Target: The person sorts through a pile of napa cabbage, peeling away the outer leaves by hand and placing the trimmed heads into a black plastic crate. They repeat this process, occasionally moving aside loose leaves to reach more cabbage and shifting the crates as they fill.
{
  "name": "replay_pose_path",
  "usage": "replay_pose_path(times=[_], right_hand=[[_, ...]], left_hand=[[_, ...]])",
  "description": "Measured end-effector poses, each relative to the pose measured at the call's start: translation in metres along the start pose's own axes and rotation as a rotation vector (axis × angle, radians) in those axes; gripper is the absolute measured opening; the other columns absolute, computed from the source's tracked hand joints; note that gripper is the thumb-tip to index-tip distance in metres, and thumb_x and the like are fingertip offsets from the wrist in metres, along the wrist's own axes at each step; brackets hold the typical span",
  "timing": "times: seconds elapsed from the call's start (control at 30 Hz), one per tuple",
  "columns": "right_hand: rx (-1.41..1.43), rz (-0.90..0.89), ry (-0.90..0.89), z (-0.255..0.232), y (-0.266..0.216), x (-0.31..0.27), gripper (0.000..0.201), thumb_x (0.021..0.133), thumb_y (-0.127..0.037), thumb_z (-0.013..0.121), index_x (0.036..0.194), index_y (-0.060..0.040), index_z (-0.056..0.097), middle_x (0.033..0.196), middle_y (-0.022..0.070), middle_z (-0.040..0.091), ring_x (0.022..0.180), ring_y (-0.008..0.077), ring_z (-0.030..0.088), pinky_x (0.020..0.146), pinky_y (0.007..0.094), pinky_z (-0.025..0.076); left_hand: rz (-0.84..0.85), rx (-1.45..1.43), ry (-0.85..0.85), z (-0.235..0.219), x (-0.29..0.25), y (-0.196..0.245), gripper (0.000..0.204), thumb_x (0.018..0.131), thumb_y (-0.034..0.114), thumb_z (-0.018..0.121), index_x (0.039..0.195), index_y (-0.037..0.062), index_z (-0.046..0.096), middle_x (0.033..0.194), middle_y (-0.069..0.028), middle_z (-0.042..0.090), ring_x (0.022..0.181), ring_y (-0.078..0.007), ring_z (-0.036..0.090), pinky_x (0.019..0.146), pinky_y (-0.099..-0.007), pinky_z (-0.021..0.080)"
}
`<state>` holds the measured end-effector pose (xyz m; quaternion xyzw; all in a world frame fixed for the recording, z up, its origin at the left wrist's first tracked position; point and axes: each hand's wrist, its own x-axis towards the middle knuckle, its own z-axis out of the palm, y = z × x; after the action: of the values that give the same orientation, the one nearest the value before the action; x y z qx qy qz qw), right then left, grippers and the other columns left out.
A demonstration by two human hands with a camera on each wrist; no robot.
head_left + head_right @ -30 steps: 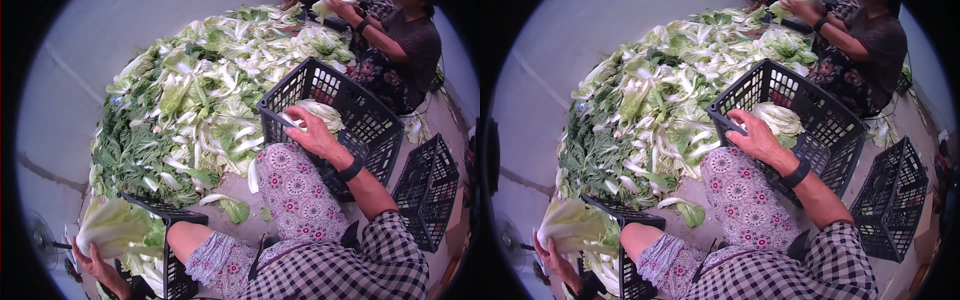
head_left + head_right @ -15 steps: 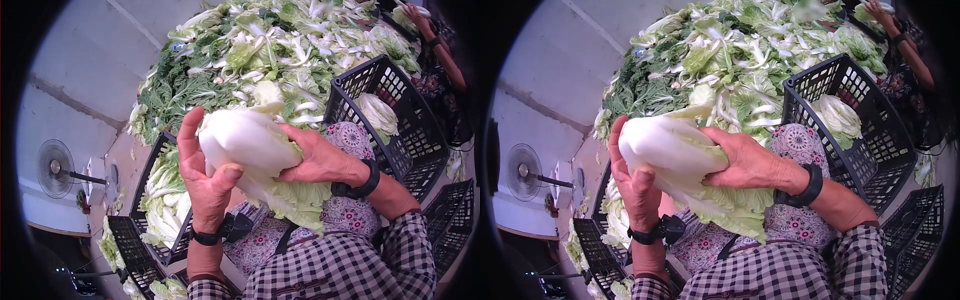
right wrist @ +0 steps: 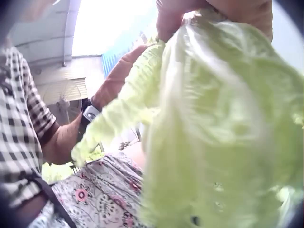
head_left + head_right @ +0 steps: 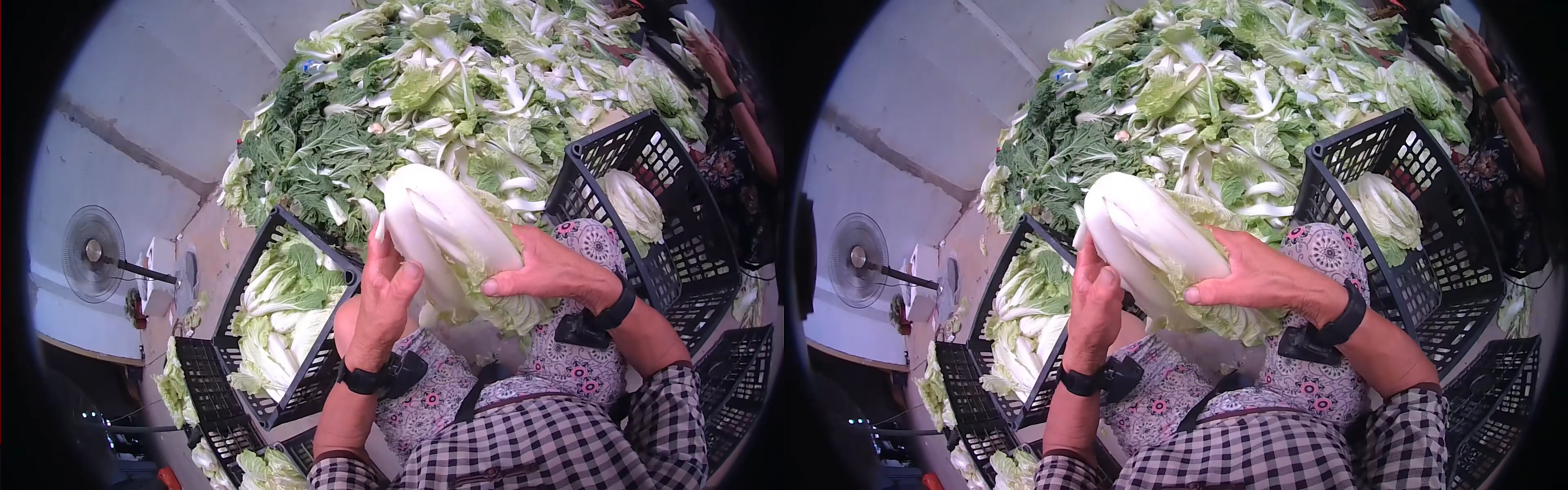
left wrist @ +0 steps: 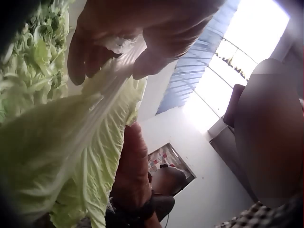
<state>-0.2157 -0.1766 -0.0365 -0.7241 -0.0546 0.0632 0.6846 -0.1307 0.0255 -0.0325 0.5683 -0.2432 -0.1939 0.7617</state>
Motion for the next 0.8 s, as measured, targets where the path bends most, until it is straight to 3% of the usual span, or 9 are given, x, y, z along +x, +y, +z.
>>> replay_pose_path(times=[0.17, 0.27, 0.3, 0.37, 0.43, 0.5, 0.67, 0.7, 0.8], right_hand=[[0.174, 0.176, -0.315, -0.005, -0.015, -0.004, 0.077, 0.074, -0.045, 0.070, 0.128, 0.0024, 0.044, 0.115, 0.0165, 0.058, 0.105, 0.0215, 0.056, 0.092, 0.0312, 0.043], [-0.090, 0.051, -0.234, 0.003, 0.002, 0.003, 0.078, 0.073, -0.046, 0.070, 0.127, 0.0026, 0.044, 0.115, 0.0188, 0.058, 0.106, 0.0241, 0.056, 0.092, 0.0322, 0.043], [-0.266, -0.009, -0.095, 0.003, 0.006, 0.005, 0.070, 0.076, -0.040, 0.069, 0.126, 0.0026, 0.045, 0.115, 0.0195, 0.057, 0.107, 0.0261, 0.056, 0.093, 0.0348, 0.043], [-0.265, -0.023, 0.020, 0.001, 0.007, 0.007, 0.068, 0.076, -0.038, 0.069, 0.126, 0.0009, 0.046, 0.114, 0.0155, 0.058, 0.106, 0.0240, 0.056, 0.093, 0.0349, 0.042], [-0.182, -0.069, 0.184, 0.002, 0.010, 0.008, 0.062, 0.076, -0.034, 0.069, 0.124, -0.0002, 0.048, 0.110, 0.0116, 0.059, 0.103, 0.0214, 0.055, 0.093, 0.0357, 0.042], [-0.194, -0.112, 0.142, -0.001, 0.003, 0.007, 0.059, 0.076, -0.031, 0.069, 0.122, -0.0007, 0.050, 0.109, 0.0104, 0.060, 0.101, 0.0202, 0.055, 0.092, 0.0349, 0.043], [-0.292, -0.112, 0.116, 0.009, -0.002, 0.004, 0.041, 0.072, -0.013, 0.069, 0.109, -0.0005, 0.056, 0.096, 0.0073, 0.063, 0.089, 0.0157, 0.059, 0.082, 0.0303, 0.047], [-0.352, -0.226, 0.153, 0.008, 0.001, 0.004, 0.034, 0.073, -0.010, 0.064, 0.103, 0.0020, 0.055, 0.087, 0.0140, 0.064, 0.079, 0.0224, 0.064, 0.075, 0.0315, 0.050], [-0.338, -0.188, 0.177, 0.005, 0.005, 0.000, 0.030, 0.073, -0.008, 0.061, 0.101, 0.0018, 0.055, 0.086, 0.0133, 0.064, 0.078, 0.0208, 0.063, 0.075, 0.0315, 0.050]], left_hand=[[-0.141, -0.141, -0.050, -0.009, 0.003, 0.003, 0.098, 0.065, 0.049, 0.079, 0.136, 0.0019, 0.031, 0.126, -0.0104, 0.049, 0.115, -0.0211, 0.049, 0.098, -0.0345, 0.039], [-0.078, -0.125, -0.052, -0.003, 0.007, 0.008, 0.099, 0.055, 0.040, 0.087, 0.131, 0.0027, 0.035, 0.118, -0.0087, 0.054, 0.107, -0.0192, 0.053, 0.092, -0.0332, 0.044], [-0.057, -0.071, -0.027, -0.007, 0.008, 0.004, 0.098, 0.054, 0.036, 0.088, 0.130, 0.0028, 0.036, 0.117, -0.0085, 0.054, 0.106, -0.0185, 0.054, 0.091, -0.0324, 0.045], [-0.038, 0.014, -0.006, -0.008, 0.010, 0.002, 0.088, 0.056, 0.024, 0.088, 0.127, 0.0031, 0.040, 0.112, -0.0070, 0.056, 0.098, -0.0158, 0.057, 0.084, -0.0290, 0.049], [-0.109, 0.152, 0.002, -0.009, 0.009, 0.000, 0.082, 0.058, 0.022, 0.087, 0.124, 0.0031, 0.042, 0.108, -0.0062, 0.057, 0.094, -0.0151, 0.059, 0.081, -0.0280, 0.050], [-0.077, 0.282, 0.019, -0.004, 0.004, -0.003, 0.071, 0.060, 0.022, 0.086, 0.117, 0.0031, 0.048, 0.101, -0.0057, 0.060, 0.090, -0.0142, 0.060, 0.079, -0.0273, 0.051], [0.004, 0.324, -0.059, 0.004, 0.005, -0.015, 0.069, 0.062, 0.030, 0.086, 0.114, 0.0027, 0.049, 0.102, -0.0063, 0.061, 0.090, -0.0138, 0.059, 0.078, -0.0272, 0.050], [-0.005, 0.360, -0.084, 0.003, 0.005, -0.014, 0.069, 0.062, 0.031, 0.085, 0.114, 0.0026, 0.049, 0.102, -0.0062, 0.061, 0.090, -0.0136, 0.059, 0.078, -0.0272, 0.050], [-0.045, 0.375, -0.110, 0.001, 0.004, -0.015, 0.068, 0.064, 0.031, 0.084, 0.114, 0.0025, 0.050, 0.102, -0.0062, 0.061, 0.090, -0.0127, 0.058, 0.078, -0.0272, 0.050]])
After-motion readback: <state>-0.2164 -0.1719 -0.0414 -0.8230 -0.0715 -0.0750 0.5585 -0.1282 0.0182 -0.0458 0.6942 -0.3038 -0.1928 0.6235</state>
